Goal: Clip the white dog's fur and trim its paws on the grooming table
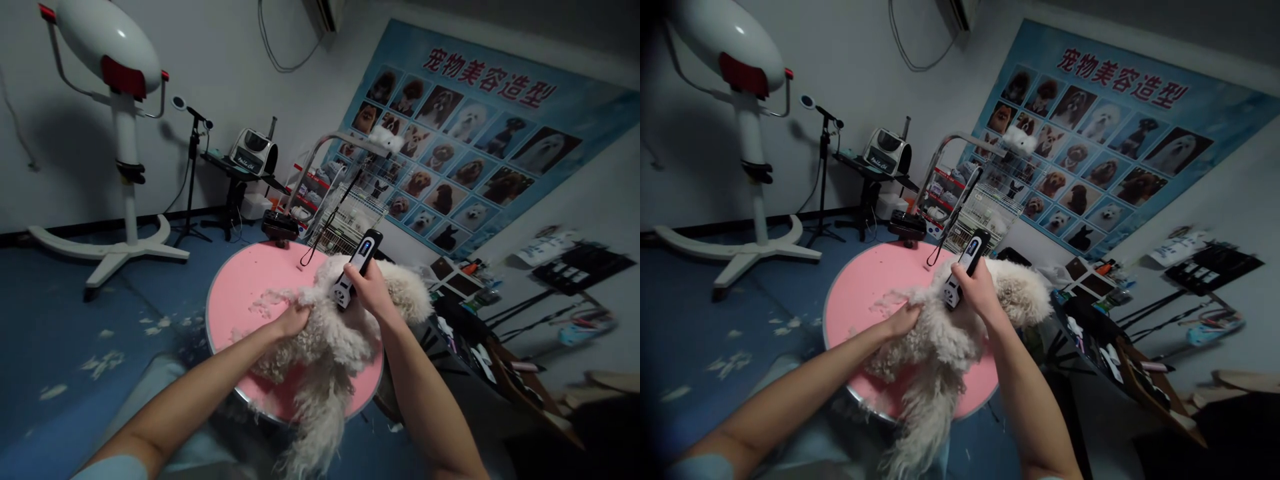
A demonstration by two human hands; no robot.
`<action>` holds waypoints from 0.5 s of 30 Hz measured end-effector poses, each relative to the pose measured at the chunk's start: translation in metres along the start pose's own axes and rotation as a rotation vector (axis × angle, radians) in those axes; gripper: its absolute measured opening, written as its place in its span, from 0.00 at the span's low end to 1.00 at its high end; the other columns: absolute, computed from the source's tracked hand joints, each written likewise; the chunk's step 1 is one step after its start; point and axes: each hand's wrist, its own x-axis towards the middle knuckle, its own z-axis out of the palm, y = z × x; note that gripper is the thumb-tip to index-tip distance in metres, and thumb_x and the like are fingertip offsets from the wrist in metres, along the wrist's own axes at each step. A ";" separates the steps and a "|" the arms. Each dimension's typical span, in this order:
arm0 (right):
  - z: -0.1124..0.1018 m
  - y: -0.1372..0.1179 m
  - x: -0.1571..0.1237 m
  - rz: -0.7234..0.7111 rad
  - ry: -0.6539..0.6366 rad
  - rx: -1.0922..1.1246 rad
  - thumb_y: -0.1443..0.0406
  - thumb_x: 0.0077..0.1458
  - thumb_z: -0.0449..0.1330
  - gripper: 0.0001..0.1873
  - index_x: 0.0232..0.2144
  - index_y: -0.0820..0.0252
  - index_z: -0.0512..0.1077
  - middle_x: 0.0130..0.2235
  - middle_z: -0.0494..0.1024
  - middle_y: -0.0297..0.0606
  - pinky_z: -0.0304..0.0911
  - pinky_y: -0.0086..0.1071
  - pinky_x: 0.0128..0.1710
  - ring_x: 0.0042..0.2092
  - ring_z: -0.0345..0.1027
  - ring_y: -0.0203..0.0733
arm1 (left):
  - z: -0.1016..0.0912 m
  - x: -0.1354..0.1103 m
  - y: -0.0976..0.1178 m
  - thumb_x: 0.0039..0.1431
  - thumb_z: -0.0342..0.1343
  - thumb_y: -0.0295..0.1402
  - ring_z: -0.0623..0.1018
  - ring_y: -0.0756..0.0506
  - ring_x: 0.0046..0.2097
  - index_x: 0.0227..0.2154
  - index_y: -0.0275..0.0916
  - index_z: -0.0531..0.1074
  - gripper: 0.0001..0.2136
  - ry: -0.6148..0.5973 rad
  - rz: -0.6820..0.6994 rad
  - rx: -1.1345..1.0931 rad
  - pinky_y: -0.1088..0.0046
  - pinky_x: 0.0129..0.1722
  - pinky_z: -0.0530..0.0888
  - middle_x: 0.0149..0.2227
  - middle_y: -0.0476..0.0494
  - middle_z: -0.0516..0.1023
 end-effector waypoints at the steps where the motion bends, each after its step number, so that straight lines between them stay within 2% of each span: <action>1: 0.001 -0.002 -0.002 0.005 -0.010 0.007 0.52 0.50 0.59 0.17 0.35 0.57 0.63 0.35 0.70 0.34 0.61 0.34 0.36 0.36 0.63 0.41 | 0.000 0.000 0.001 0.54 0.43 0.35 0.73 0.38 0.50 0.42 0.34 0.72 0.18 -0.004 0.002 -0.007 0.60 0.54 0.68 0.48 0.38 0.77; 6: 0.008 -0.006 -0.012 0.037 -0.022 0.064 0.53 0.50 0.59 0.17 0.38 0.57 0.65 0.38 0.73 0.36 0.63 0.36 0.40 0.39 0.66 0.42 | -0.001 0.001 -0.002 0.57 0.43 0.36 0.72 0.38 0.52 0.45 0.34 0.71 0.18 -0.035 -0.011 -0.044 0.58 0.56 0.66 0.51 0.38 0.75; 8: 0.008 -0.005 -0.017 0.035 -0.081 0.142 0.53 0.50 0.60 0.18 0.39 0.56 0.65 0.39 0.74 0.36 0.65 0.36 0.40 0.40 0.67 0.43 | -0.001 0.002 -0.005 0.57 0.43 0.37 0.72 0.38 0.53 0.44 0.34 0.72 0.18 -0.046 -0.027 -0.068 0.57 0.57 0.66 0.51 0.38 0.75; 11: 0.000 -0.004 -0.021 0.070 -0.255 0.287 0.51 0.50 0.60 0.20 0.39 0.55 0.64 0.38 0.76 0.36 0.65 0.34 0.32 0.35 0.69 0.41 | 0.000 0.003 -0.006 0.54 0.45 0.35 0.71 0.38 0.54 0.42 0.35 0.73 0.17 -0.056 -0.043 -0.081 0.58 0.57 0.65 0.49 0.39 0.76; 12: -0.004 -0.003 -0.021 0.084 -0.271 0.330 0.50 0.49 0.61 0.21 0.39 0.55 0.64 0.37 0.77 0.36 0.63 0.32 0.29 0.31 0.68 0.39 | 0.000 0.003 -0.006 0.52 0.45 0.35 0.72 0.38 0.53 0.41 0.35 0.73 0.17 -0.051 -0.037 -0.074 0.58 0.57 0.65 0.48 0.39 0.77; 13: -0.010 -0.001 -0.019 0.094 -0.240 0.374 0.49 0.48 0.62 0.21 0.38 0.55 0.64 0.36 0.78 0.36 0.61 0.30 0.25 0.28 0.67 0.37 | 0.000 0.003 -0.004 0.51 0.45 0.35 0.72 0.38 0.51 0.40 0.34 0.73 0.18 -0.044 -0.027 -0.067 0.58 0.56 0.66 0.47 0.38 0.77; 15: -0.021 0.005 -0.014 0.118 -0.094 0.478 0.47 0.47 0.61 0.22 0.37 0.55 0.64 0.34 0.79 0.37 0.56 0.28 0.21 0.24 0.64 0.35 | 0.000 0.003 0.000 0.49 0.46 0.36 0.74 0.38 0.48 0.39 0.34 0.73 0.18 -0.018 -0.016 -0.059 0.57 0.55 0.67 0.44 0.38 0.78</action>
